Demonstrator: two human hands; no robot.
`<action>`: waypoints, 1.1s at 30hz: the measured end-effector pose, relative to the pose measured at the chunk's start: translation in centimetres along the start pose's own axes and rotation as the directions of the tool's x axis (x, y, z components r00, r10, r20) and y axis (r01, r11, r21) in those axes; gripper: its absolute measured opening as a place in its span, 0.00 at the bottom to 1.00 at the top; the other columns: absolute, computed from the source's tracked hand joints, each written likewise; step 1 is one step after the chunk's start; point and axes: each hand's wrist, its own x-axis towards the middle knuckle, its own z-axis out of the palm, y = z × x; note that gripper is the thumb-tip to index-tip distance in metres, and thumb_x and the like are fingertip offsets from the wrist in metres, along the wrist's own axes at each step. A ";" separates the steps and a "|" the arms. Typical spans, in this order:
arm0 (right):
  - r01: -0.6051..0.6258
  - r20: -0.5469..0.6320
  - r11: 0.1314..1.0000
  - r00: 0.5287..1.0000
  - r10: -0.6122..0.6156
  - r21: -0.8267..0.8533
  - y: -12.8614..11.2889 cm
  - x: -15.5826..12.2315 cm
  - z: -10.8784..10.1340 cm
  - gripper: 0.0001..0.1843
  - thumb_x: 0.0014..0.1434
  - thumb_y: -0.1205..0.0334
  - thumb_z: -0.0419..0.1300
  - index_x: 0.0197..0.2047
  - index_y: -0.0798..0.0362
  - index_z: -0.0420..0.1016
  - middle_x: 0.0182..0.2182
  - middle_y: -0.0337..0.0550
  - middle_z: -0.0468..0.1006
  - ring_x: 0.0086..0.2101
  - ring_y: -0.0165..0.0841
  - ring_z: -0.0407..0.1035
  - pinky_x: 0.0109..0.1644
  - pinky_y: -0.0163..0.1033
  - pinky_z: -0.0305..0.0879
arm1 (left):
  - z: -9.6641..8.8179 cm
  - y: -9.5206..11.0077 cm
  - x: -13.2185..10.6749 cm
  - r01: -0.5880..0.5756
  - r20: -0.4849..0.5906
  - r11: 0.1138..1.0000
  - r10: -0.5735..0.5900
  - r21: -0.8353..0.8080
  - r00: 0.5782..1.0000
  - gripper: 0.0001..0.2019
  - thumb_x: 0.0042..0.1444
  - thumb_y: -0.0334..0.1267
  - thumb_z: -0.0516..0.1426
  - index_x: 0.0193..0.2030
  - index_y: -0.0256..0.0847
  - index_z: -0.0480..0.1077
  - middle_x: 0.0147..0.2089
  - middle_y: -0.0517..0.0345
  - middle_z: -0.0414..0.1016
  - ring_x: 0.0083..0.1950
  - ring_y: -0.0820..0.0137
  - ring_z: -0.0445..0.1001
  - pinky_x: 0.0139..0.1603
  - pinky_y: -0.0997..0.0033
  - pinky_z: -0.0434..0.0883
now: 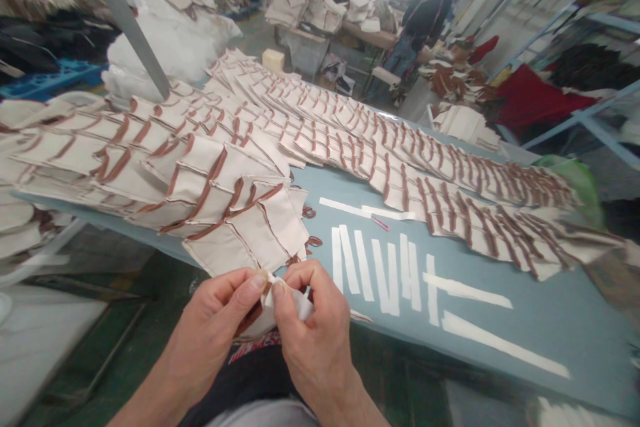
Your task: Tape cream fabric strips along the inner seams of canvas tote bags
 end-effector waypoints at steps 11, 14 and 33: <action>-0.038 -0.020 0.999 0.999 0.038 0.029 0.6 0.1 0.9 0.08 0.63 0.59 0.59 0.31 0.47 0.66 0.28 0.38 0.75 0.31 0.36 0.71 0.38 0.41 0.65 | -0.7 -0.5 -0.3 -0.017 0.078 0.999 0.020 -0.038 0.997 0.22 0.57 0.58 0.70 0.37 0.39 0.77 0.31 0.60 0.75 0.32 0.69 0.69 0.33 0.74 0.69; -0.051 -0.010 0.998 0.999 0.051 0.039 0.8 0.0 1.2 0.09 0.63 0.59 0.59 0.31 0.47 0.65 0.28 0.38 0.74 0.30 0.36 0.70 0.37 0.41 0.65 | -0.1 0.4 -0.6 -0.056 0.029 0.998 0.055 0.031 0.998 0.17 0.56 0.51 0.71 0.36 0.39 0.77 0.32 0.59 0.77 0.34 0.68 0.71 0.35 0.74 0.71; -0.362 0.421 0.857 0.886 0.193 0.367 1.7 0.0 1.4 0.28 0.68 0.30 0.59 0.39 0.49 0.66 0.30 0.34 0.67 0.30 0.30 0.62 0.34 0.35 0.62 | 1.5 0.8 -2.0 -0.156 -0.200 0.964 0.199 0.215 0.959 0.06 0.50 0.39 0.60 0.25 0.43 0.70 0.22 0.67 0.64 0.24 0.73 0.61 0.26 0.75 0.60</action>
